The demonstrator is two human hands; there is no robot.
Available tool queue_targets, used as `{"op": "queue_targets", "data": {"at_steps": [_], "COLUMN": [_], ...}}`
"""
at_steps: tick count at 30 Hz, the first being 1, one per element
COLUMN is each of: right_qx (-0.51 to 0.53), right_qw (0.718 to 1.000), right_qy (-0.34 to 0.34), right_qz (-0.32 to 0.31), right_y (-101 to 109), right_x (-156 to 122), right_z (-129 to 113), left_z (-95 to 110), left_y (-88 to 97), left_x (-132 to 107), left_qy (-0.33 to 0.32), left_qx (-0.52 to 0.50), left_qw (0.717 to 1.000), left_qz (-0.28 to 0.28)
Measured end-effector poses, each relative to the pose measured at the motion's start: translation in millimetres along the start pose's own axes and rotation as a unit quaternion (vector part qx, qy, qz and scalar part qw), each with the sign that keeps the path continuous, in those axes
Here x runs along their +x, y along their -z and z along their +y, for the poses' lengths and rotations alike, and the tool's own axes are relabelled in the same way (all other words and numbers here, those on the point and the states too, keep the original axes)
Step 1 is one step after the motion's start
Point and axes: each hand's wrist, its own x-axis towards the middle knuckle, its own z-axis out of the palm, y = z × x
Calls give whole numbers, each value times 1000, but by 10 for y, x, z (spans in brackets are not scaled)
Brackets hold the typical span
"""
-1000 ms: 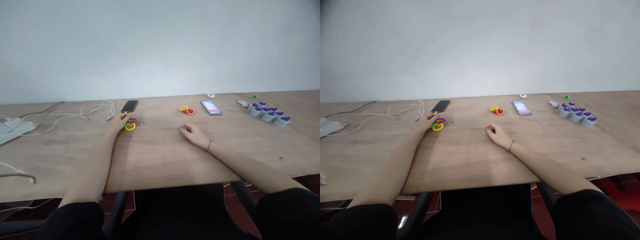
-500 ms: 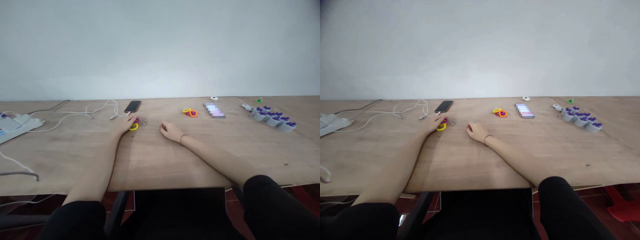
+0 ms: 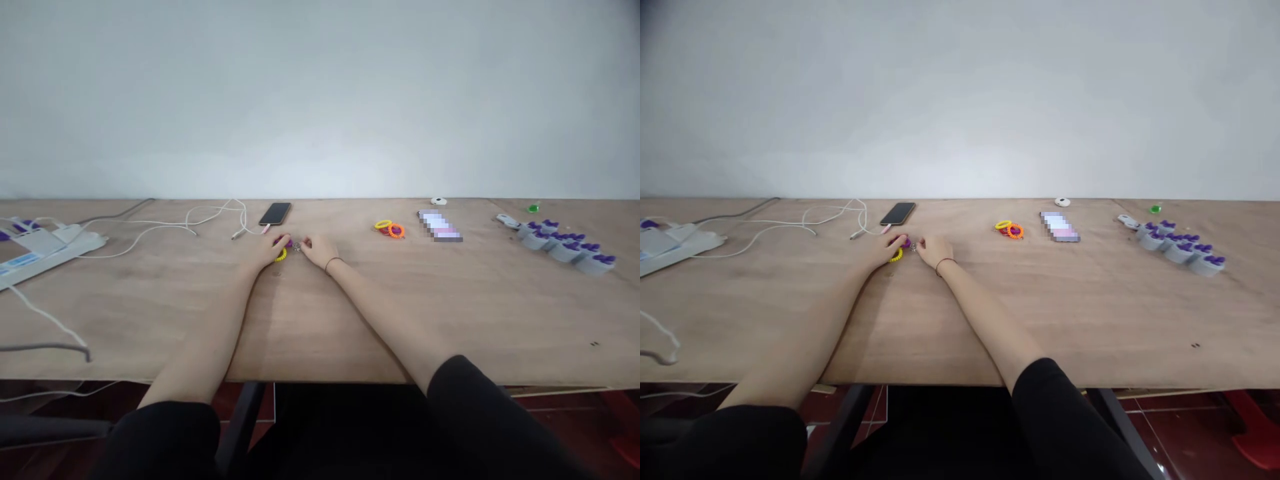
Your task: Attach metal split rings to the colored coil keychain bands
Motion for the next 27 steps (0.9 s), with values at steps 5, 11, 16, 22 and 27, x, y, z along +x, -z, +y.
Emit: {"op": "queue_targets", "data": {"at_steps": [5,11,16,22,27], "right_qx": [6,-6,-45,-83,-74], "right_qw": [1000,997,977,977,979], "right_qy": [7,72,210,184,178], "right_qz": [9,38,-21,-69,-72], "right_y": [-23,9,-29,-58,4], "right_x": [21,-83,-128,-146,-211], "right_z": [29,-3,-90,-51,18], "left_z": [-95,-165,-175,-92,-61], "left_y": [-49,-108,-118,-89,-97], "left_x": [47,91,95,48,48], "left_qy": [5,-13,-59,-57,-62], "left_qx": [-24,-4,33,40,41], "left_qw": [1000,1000,998,998,997], "left_qz": [6,11,14,4,7]}}
